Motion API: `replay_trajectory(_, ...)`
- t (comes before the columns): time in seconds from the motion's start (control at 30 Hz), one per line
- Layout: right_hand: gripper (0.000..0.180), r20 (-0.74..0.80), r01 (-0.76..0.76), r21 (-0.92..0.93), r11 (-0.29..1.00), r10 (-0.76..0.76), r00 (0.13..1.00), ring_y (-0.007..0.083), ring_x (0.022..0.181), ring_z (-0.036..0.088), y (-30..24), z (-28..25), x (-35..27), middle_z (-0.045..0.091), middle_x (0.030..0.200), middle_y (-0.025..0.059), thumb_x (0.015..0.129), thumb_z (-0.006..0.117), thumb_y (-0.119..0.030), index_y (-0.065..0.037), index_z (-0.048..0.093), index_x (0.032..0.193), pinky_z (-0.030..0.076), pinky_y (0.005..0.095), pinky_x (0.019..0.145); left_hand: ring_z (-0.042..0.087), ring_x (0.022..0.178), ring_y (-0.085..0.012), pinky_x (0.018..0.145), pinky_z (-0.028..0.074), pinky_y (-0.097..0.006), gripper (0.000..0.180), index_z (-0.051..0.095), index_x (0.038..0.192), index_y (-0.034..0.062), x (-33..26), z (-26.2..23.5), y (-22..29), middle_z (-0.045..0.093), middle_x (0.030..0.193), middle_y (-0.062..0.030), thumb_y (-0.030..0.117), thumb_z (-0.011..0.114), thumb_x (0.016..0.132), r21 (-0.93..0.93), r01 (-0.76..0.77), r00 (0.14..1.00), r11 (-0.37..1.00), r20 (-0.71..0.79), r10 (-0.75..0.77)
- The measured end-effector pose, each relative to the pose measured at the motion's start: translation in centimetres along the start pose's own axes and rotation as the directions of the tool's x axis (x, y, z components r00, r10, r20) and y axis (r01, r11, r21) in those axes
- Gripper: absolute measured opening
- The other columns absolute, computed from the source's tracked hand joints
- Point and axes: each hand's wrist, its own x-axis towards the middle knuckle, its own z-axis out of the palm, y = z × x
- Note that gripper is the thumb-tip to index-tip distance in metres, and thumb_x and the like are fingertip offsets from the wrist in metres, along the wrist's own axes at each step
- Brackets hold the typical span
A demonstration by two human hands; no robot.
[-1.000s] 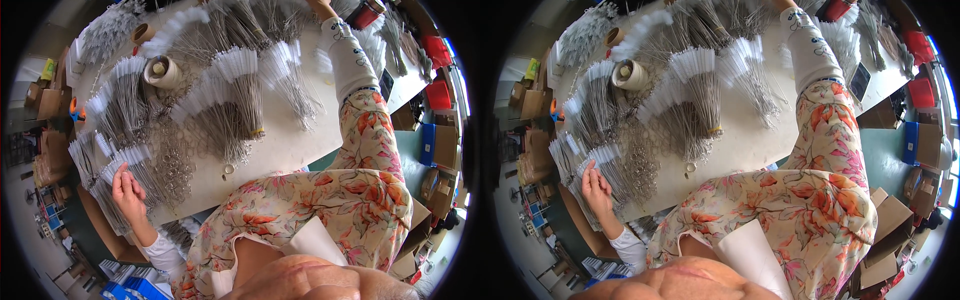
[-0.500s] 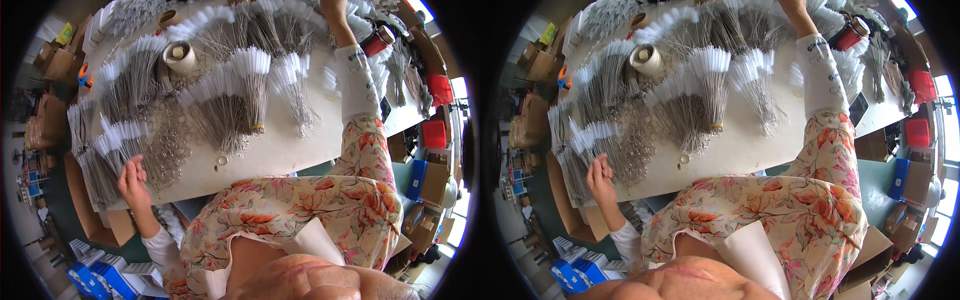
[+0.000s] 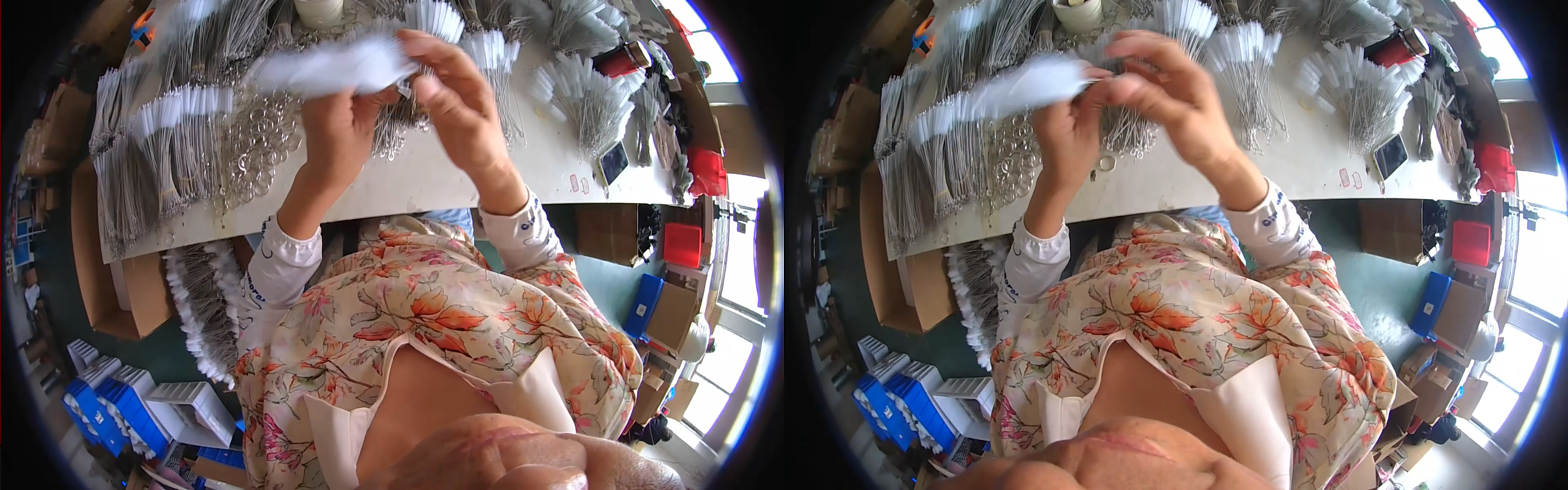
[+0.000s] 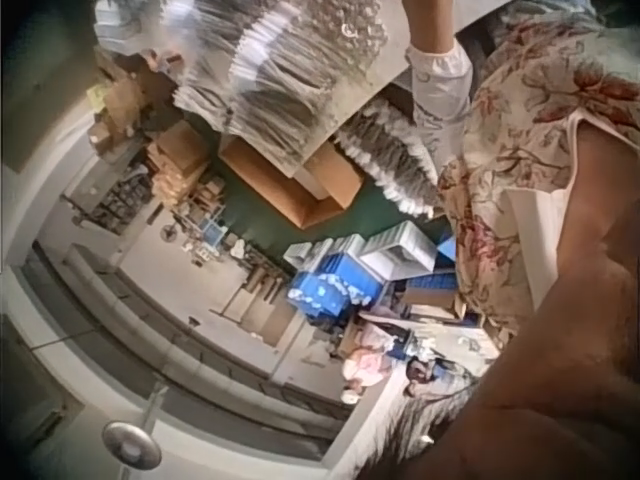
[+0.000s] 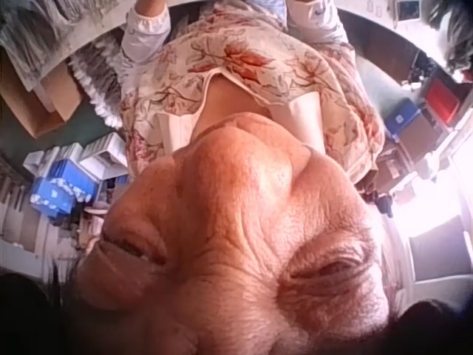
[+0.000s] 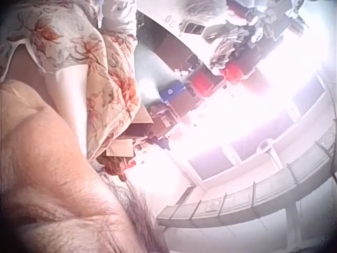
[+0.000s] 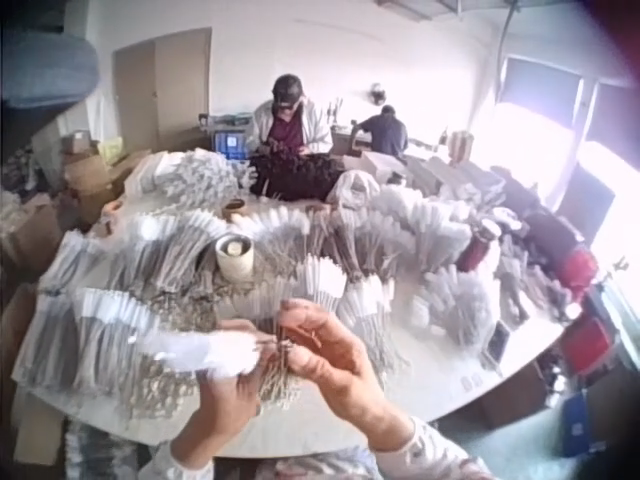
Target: Assembling wire-handle cleaning brushes by attaching metal rings to the handles.
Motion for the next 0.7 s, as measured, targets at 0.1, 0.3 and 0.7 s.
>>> replay_trajectory(0.1,0.026,-0.125,-0.033,-0.089,0.996,0.022,0.992,0.011,0.094,0.052,3.8,-2.4,-2.7,0.057,0.101,0.0054,0.09,0.056,-0.023,-0.002,0.061,0.105,0.044,0.0246,0.079,0.062,0.077,-0.0208,0.066,0.051,-0.026,0.013,0.054,0.097,0.0009,-1.0,-1.0,2.1,0.053,0.099,-0.0129,-0.001,0.056,0.084,0.028,-0.097,0.994,0.995,0.046,0.096)
replay_trajectory(0.3,0.021,0.032,-0.32,0.773,0.547,0.471,0.882,0.0134,0.08,0.055,5.1,-1.2,-5.3,0.056,0.078,0.0009,0.095,0.043,-0.025,-0.006,0.052,0.094,0.048,0.0283,0.076,0.056,0.087,-0.0247,0.074,0.048,-0.032,0.032,0.059,0.103,0.0061,-7.9,2.4,3.0,0.054,0.106,-0.0095,0.001,0.065,0.072,0.006,-0.103,0.986,0.995,0.13,0.101)
replay_trajectory(0.7,0.011,0.464,0.465,-0.882,0.074,0.306,0.831,0.021,0.061,0.061,3.2,-4.8,-9.1,0.062,0.067,0.0073,0.074,0.055,-0.006,-0.004,0.064,0.08,0.047,0.0344,0.056,0.06,0.063,-0.02,0.055,0.047,-0.029,0.026,0.057,0.103,0.0047,-14.5,-0.5,3.4,0.06,0.078,-0.0089,0.005,0.065,0.078,-0.078,0.376,0.872,0.923,0.366,-0.324)
